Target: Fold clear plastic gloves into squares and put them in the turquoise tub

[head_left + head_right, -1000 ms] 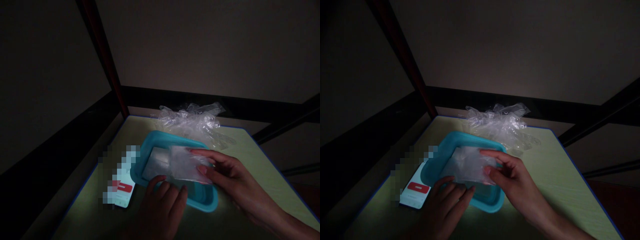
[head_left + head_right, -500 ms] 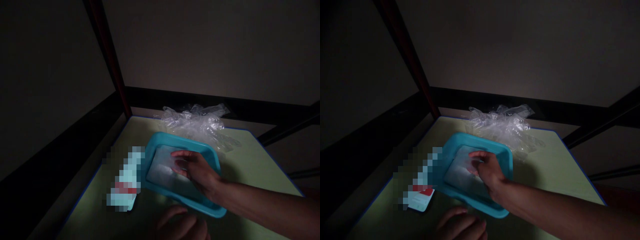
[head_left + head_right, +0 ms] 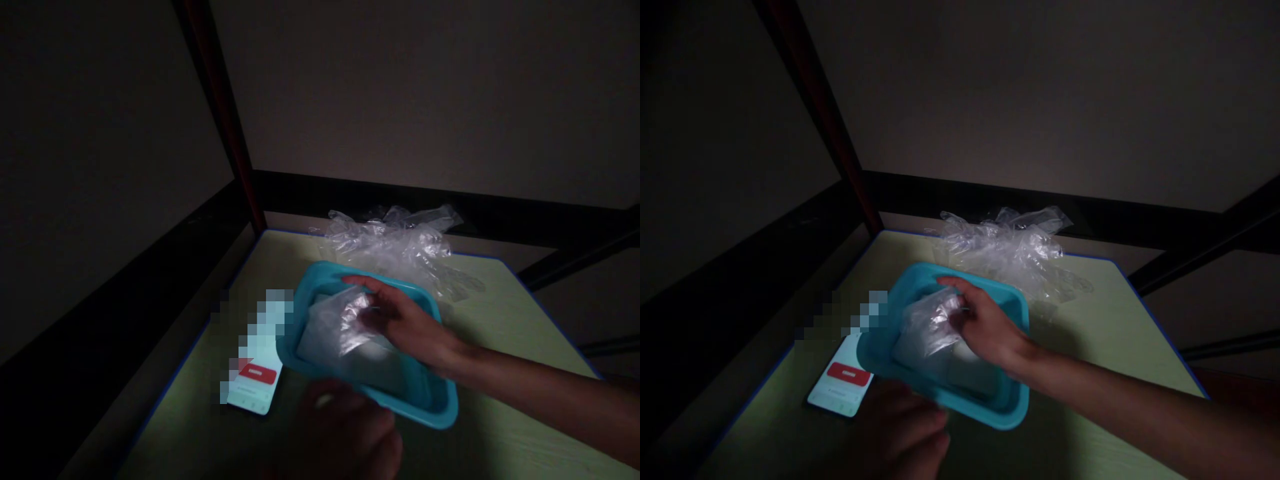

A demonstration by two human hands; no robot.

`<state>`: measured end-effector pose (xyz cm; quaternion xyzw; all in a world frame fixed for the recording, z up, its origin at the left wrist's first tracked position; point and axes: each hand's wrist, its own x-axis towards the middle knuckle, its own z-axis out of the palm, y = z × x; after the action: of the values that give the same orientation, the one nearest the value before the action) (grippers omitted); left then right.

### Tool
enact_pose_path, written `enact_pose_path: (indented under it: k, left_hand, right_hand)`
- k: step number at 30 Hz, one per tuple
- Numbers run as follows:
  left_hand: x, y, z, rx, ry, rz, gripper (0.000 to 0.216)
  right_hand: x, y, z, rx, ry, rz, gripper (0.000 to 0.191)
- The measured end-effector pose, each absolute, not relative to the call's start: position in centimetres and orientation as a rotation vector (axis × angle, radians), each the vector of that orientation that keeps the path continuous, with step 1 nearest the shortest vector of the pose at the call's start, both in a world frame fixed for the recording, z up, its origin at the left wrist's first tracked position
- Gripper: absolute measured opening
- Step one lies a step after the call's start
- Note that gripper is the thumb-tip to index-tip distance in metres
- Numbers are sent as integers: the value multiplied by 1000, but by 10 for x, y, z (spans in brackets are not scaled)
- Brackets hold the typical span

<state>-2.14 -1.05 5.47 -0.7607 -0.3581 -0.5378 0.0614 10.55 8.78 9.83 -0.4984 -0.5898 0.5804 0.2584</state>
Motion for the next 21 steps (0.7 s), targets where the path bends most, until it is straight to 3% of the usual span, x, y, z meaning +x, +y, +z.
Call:
enact_pose_path:
  k: [1,5,11,17,21]
  left_hand:
    - [-29,-5,62,-2290,-1236,-1643,12]
    - [-55,29,93,-2360,-1858,-1673,24]
    - [-56,68,105,-2760,-2094,-1969,40]
    - [-53,71,102,-2950,-2311,-1916,43]
    - [-57,72,100,-2989,-2279,-1806,28]
  right_hand:
    - [111,91,102,-1270,-1738,1554,56]
    - [128,101,121,-1030,-2180,1423,67]
    - [130,104,144,-848,-2510,1164,67]
    - [129,102,142,-924,-2357,1136,69]
    - [131,98,134,-985,-2113,1295,61]
